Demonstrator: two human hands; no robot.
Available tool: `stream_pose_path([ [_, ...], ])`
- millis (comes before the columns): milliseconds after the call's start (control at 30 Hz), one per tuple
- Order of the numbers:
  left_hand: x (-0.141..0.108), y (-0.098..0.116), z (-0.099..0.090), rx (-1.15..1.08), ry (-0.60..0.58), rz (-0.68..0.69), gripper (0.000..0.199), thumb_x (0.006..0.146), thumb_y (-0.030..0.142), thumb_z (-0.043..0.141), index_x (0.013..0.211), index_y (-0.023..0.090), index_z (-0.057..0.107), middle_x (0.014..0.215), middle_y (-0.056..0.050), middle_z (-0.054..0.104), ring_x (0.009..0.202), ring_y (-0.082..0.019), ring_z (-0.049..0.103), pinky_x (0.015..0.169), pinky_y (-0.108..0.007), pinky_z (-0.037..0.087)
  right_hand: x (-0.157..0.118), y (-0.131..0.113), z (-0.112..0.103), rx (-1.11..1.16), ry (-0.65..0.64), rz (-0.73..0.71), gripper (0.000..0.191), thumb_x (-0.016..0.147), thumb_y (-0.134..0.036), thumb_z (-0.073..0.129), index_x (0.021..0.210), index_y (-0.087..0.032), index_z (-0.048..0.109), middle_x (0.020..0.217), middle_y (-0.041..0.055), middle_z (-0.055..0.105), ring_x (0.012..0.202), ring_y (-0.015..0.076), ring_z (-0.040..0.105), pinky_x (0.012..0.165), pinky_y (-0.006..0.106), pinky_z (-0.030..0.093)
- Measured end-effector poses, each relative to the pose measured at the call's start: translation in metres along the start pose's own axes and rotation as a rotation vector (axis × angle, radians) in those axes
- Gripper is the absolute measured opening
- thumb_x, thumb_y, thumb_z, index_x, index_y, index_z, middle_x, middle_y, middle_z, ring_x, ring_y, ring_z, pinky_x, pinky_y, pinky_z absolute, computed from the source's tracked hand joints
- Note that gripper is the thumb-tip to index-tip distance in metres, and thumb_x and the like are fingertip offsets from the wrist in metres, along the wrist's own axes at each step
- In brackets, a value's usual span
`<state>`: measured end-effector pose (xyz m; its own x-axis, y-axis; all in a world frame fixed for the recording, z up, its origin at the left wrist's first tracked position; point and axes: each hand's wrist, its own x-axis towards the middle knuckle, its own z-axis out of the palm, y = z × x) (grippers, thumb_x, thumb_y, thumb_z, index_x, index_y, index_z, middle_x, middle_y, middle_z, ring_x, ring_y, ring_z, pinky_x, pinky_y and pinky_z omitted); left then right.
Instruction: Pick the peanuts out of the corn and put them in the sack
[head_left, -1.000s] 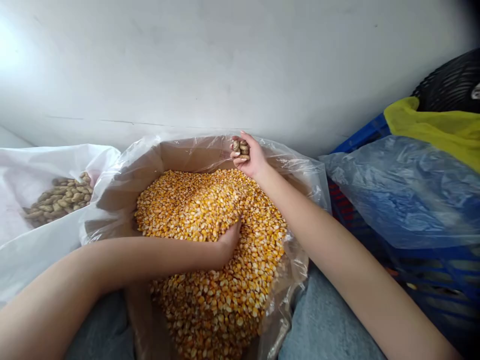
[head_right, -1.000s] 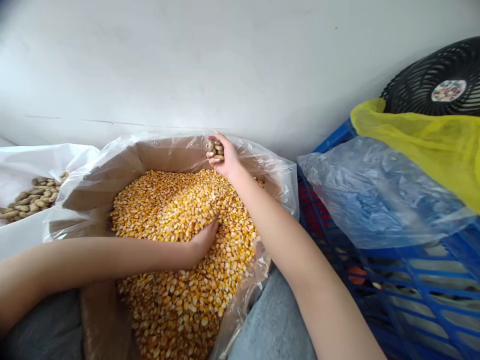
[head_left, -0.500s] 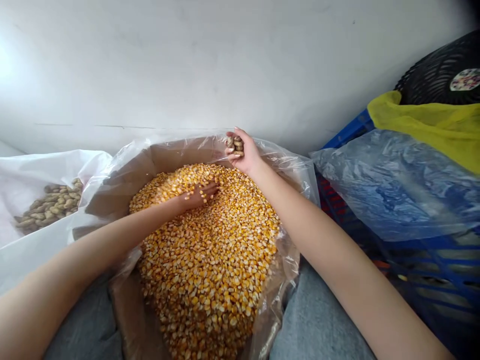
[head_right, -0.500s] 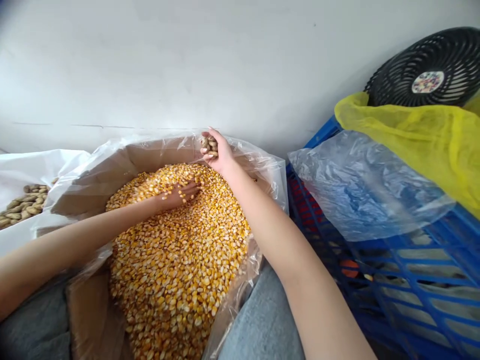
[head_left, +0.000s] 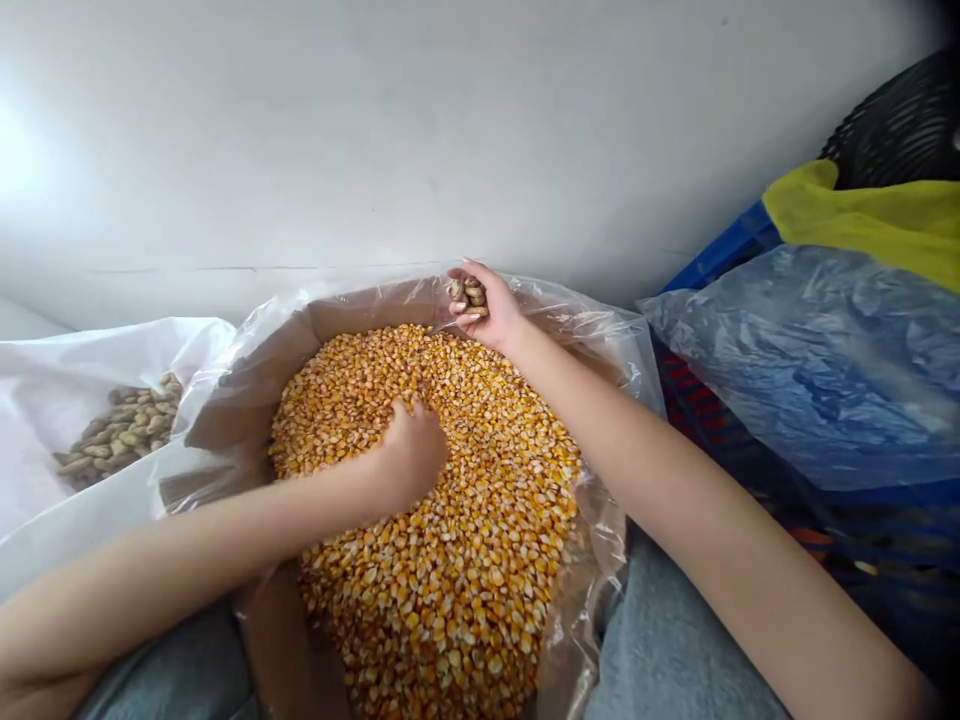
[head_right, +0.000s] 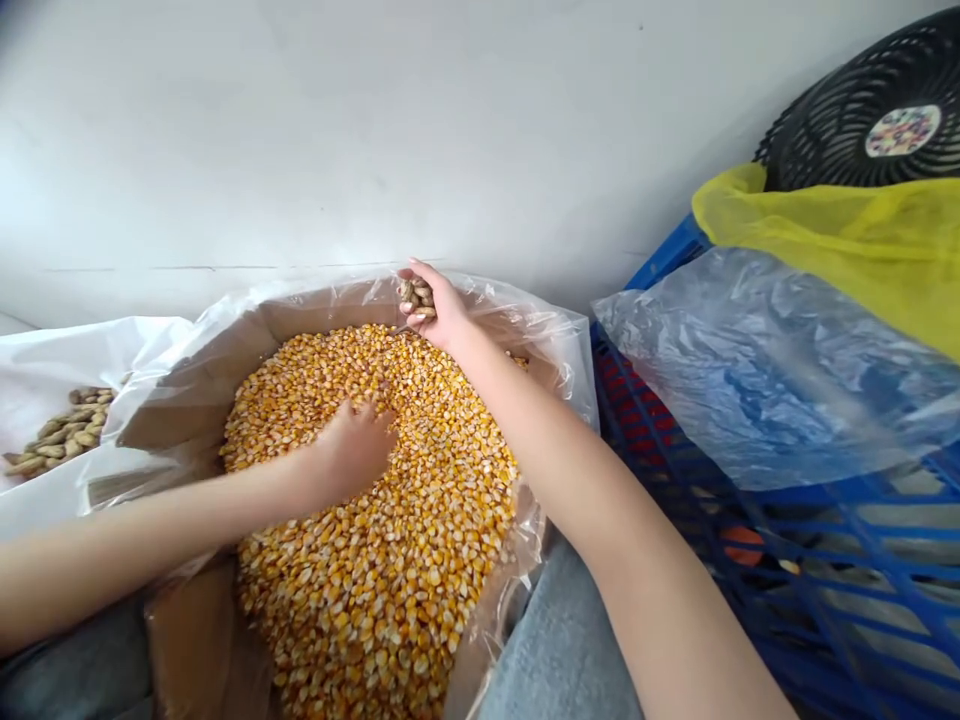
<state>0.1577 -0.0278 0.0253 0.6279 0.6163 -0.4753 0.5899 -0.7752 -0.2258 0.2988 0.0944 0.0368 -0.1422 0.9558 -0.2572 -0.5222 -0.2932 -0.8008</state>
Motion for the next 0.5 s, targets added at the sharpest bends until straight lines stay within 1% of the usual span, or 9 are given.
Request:
stream_pose_path([
  [33, -0.006, 0.024, 0.003, 0.019, -0.058, 0.097, 0.036, 0.065, 0.018, 0.058, 0.100, 0.009, 0.059, 0.104, -0.020, 0.054, 0.098, -0.031, 0.046, 0.082, -0.048, 0.035, 0.000, 0.000, 0.000, 0.003, 0.000, 0.000, 0.030, 0.063, -0.044, 0.056, 0.078, -0.018, 0.056, 0.048, -0.0039, 0.047, 0.038, 0.0020, 0.036, 0.030, 0.013, 0.019],
  [67, -0.010, 0.045, 0.009, 0.010, -0.110, 0.206, 0.042, 0.059, 0.018, 0.063, 0.100, 0.009, 0.059, 0.105, -0.021, 0.053, 0.100, -0.033, 0.045, 0.083, -0.047, 0.035, 0.000, 0.000, 0.000, 0.003, 0.002, 0.001, 0.030, 0.064, -0.044, 0.056, 0.078, -0.018, 0.056, 0.048, -0.0038, 0.047, 0.038, 0.0021, 0.036, 0.030, 0.013, 0.019],
  [100, -0.012, 0.063, 0.015, -0.002, -0.146, 0.240, 0.047, 0.056, 0.016, 0.064, 0.102, 0.010, 0.058, 0.111, -0.021, 0.050, 0.105, -0.035, 0.041, 0.087, -0.048, 0.032, 0.000, 0.000, 0.000, -0.002, 0.005, 0.003, 0.030, 0.064, -0.045, 0.056, 0.078, -0.019, 0.056, 0.048, -0.0036, 0.048, 0.038, 0.0022, 0.036, 0.029, 0.014, 0.019],
  [167, -0.006, 0.083, 0.030, -0.019, -0.235, 0.211, 0.057, 0.052, 0.015, 0.066, 0.108, 0.009, 0.055, 0.120, -0.021, 0.041, 0.113, -0.038, 0.031, 0.092, -0.050, 0.027, -0.001, -0.001, 0.000, -0.018, 0.013, 0.006, 0.030, 0.064, -0.046, 0.055, 0.078, -0.019, 0.057, 0.048, -0.0036, 0.047, 0.037, 0.0022, 0.036, 0.029, 0.014, 0.018],
  [200, 0.000, 0.087, 0.036, -0.051, -0.272, 0.174, 0.061, 0.050, 0.013, 0.066, 0.109, 0.009, 0.054, 0.121, -0.021, 0.039, 0.114, -0.039, 0.028, 0.092, -0.051, 0.026, -0.002, 0.000, 0.001, -0.025, 0.016, 0.007, 0.030, 0.064, -0.046, 0.056, 0.077, -0.019, 0.057, 0.047, -0.0036, 0.047, 0.037, 0.0022, 0.036, 0.029, 0.014, 0.017],
  [267, 0.015, 0.084, 0.047, -0.141, -0.291, 0.083, 0.064, 0.047, 0.011, 0.066, 0.110, 0.011, 0.053, 0.121, -0.019, 0.039, 0.115, -0.040, 0.025, 0.093, -0.052, 0.024, -0.004, 0.001, 0.001, -0.026, 0.020, 0.011, 0.029, 0.064, -0.045, 0.056, 0.076, -0.019, 0.056, 0.047, -0.0038, 0.047, 0.037, 0.0021, 0.036, 0.029, 0.014, 0.017],
  [367, 0.033, 0.072, 0.055, -0.252, -0.241, -0.036, 0.061, 0.050, 0.012, 0.064, 0.110, 0.014, 0.053, 0.120, -0.017, 0.041, 0.116, -0.039, 0.023, 0.093, -0.052, 0.022, -0.005, 0.004, 0.000, 0.006, -0.001, 0.032, 0.025, 0.064, -0.042, 0.056, 0.071, -0.018, 0.055, 0.047, -0.0040, 0.047, 0.038, 0.0023, 0.037, 0.030, 0.014, 0.018],
  [433, 0.041, 0.063, 0.059, -0.250, -0.217, -0.061, 0.057, 0.054, 0.015, 0.062, 0.110, 0.011, 0.053, 0.120, -0.019, 0.042, 0.116, -0.038, 0.024, 0.092, -0.052, 0.024, -0.005, 0.007, -0.001, 0.040, -0.030, 0.045, 0.023, 0.065, -0.040, 0.056, 0.070, -0.018, 0.055, 0.048, -0.0041, 0.047, 0.038, 0.0025, 0.038, 0.030, 0.013, 0.018],
  [500, 0.046, 0.054, 0.061, -0.198, -0.184, -0.060, 0.051, 0.060, 0.019, 0.059, 0.110, 0.007, 0.053, 0.117, -0.022, 0.043, 0.113, -0.037, 0.029, 0.090, -0.050, 0.027, -0.006, 0.009, -0.002, 0.065, -0.048, 0.049, 0.022, 0.064, -0.038, 0.057, 0.070, -0.017, 0.054, 0.048, -0.0043, 0.047, 0.038, 0.0026, 0.038, 0.030, 0.013, 0.018],
])
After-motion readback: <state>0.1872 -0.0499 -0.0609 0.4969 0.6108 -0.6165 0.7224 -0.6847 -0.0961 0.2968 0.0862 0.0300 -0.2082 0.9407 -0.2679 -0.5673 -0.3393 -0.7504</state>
